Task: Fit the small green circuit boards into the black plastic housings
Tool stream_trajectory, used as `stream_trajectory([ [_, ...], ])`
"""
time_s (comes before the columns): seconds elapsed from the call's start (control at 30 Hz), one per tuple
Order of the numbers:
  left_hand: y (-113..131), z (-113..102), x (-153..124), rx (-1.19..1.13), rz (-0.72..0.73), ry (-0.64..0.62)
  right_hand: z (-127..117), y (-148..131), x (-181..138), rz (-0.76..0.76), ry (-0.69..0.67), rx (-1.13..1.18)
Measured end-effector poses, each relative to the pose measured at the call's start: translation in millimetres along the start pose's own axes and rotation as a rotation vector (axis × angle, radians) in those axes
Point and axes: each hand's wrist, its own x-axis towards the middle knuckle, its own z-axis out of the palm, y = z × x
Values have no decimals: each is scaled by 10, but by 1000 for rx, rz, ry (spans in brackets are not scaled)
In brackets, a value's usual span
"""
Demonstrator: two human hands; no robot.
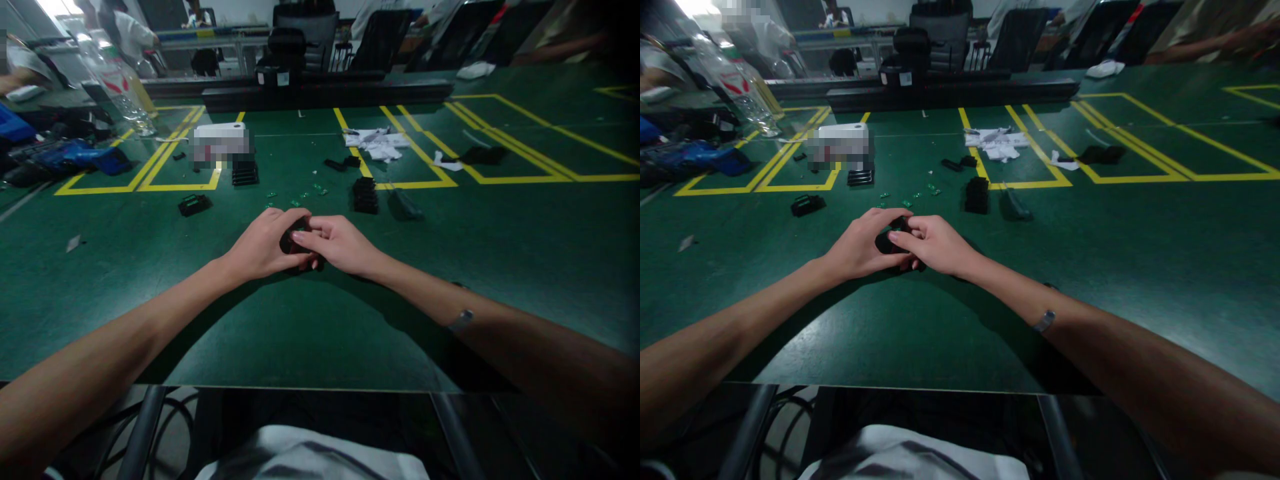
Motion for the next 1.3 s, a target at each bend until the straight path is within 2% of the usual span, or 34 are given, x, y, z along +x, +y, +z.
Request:
stream_trajectory([
  [1.3, 28, 0, 10, -3, 3, -14, 1, -5, 8, -17, 0, 49],
])
